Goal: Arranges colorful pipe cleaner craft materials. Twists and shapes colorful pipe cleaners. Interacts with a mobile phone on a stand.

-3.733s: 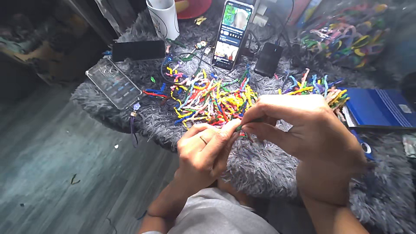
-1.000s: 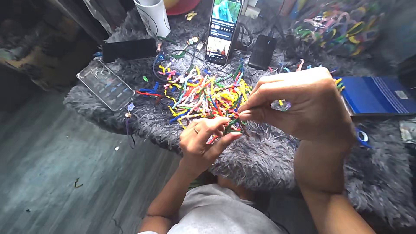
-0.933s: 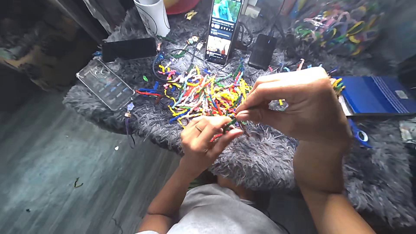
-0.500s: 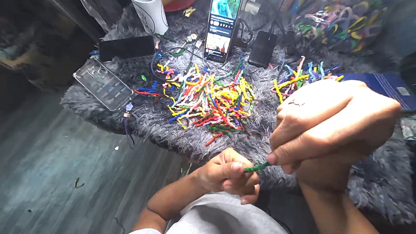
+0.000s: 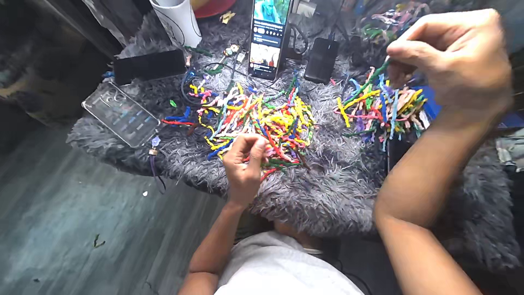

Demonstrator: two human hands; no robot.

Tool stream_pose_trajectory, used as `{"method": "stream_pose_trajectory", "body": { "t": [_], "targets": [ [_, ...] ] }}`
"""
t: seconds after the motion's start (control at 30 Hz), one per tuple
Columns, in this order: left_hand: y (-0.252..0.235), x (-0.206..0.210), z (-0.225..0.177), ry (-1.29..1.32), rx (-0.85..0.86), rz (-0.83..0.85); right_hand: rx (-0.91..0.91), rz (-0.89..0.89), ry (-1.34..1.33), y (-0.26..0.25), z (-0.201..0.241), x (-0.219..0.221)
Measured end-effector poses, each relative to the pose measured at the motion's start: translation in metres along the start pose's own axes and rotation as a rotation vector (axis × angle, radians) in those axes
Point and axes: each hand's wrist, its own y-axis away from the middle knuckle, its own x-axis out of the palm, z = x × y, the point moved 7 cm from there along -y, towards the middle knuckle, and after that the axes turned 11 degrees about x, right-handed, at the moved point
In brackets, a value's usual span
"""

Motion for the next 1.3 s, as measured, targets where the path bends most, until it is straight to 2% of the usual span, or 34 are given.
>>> {"method": "stream_pose_trajectory", "body": {
  "t": [0.1, 0.2, 0.3, 0.4, 0.5, 0.67, 1.0, 1.07, 1.23, 1.3],
  "targets": [
    [-0.005, -0.014, 0.012, -0.24, 0.086, -0.079, 0.238, 0.055, 0.223, -0.009, -0.046, -0.004],
    [-0.006, -0.018, 0.02, -0.359, 0.127, -0.093, 0.577, 0.082, 0.514, -0.012, -0.086, -0.004],
    [-0.001, -0.015, 0.027, -0.389, 0.133, -0.082, 0.72, -0.007, 0.707, -0.019, -0.099, -0.005],
    [0.003, -0.011, 0.031, -0.45, 0.149, -0.075, 0.598, -0.055, 0.672, -0.028, -0.081, 0.011],
    [0.004, -0.011, 0.032, -0.489, 0.131, -0.074, 0.502, 0.107, 0.616, -0.034, -0.07, 0.051],
    [0.005, -0.012, 0.033, -0.467, 0.136, -0.073, 0.465, 0.349, 0.652, -0.038, -0.072, 0.104],
    [0.005, -0.01, 0.031, -0.451, 0.168, -0.069, 0.445, 0.411, 0.702, -0.041, -0.088, 0.135],
    [0.006, -0.01, 0.031, -0.448, 0.173, -0.069, 0.42, 0.387, 0.657, -0.043, -0.087, 0.133],
    [0.006, -0.009, 0.032, -0.441, 0.164, -0.068, 0.39, 0.112, 0.612, -0.047, -0.08, 0.132],
    [0.006, -0.01, 0.032, -0.435, 0.161, -0.066, 0.359, 0.123, 0.62, -0.049, -0.087, 0.14]
  ]
}}
